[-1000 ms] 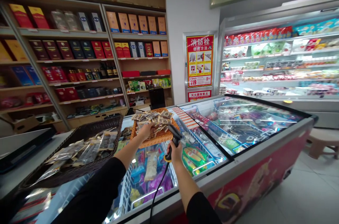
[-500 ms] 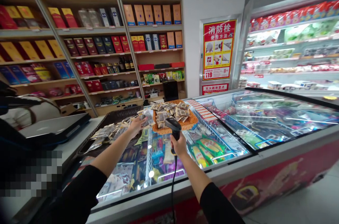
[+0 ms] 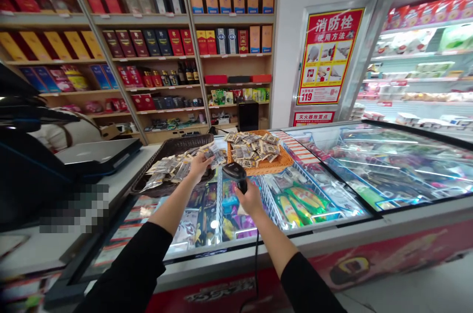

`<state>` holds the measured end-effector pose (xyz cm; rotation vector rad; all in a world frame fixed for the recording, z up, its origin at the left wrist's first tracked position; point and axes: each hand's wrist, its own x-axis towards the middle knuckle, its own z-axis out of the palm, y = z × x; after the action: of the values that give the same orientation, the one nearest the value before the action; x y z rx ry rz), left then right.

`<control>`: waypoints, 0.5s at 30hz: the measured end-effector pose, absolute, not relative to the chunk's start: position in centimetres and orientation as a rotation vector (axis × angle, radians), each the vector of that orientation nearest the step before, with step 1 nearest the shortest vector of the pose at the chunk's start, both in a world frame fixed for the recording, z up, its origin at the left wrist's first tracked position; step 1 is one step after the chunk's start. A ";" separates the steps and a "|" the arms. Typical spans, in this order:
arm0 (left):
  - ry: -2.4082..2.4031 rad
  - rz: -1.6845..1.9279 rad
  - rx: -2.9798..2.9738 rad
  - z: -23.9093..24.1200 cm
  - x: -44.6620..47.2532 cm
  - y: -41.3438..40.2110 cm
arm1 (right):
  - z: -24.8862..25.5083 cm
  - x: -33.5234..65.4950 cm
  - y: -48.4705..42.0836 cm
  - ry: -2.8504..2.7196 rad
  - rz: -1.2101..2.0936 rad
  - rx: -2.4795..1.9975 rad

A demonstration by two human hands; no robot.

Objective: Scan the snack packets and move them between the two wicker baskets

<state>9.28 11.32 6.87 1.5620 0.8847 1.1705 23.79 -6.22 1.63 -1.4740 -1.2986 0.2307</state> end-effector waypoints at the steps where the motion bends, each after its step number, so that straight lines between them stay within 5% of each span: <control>1: 0.875 1.170 1.569 6.8 9.3 11.3 | 1.7 23.8 -6.3 -1.309 0.226 -1.481; 15: 0.850 1.127 1.570 7.5 9.2 10.4 | 1.7 23.5 -6.3 -1.326 0.243 -1.472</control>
<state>9.22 10.43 7.49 1.5701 0.8503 1.1267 23.55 -6.33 1.65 -1.4716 -1.3264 0.2425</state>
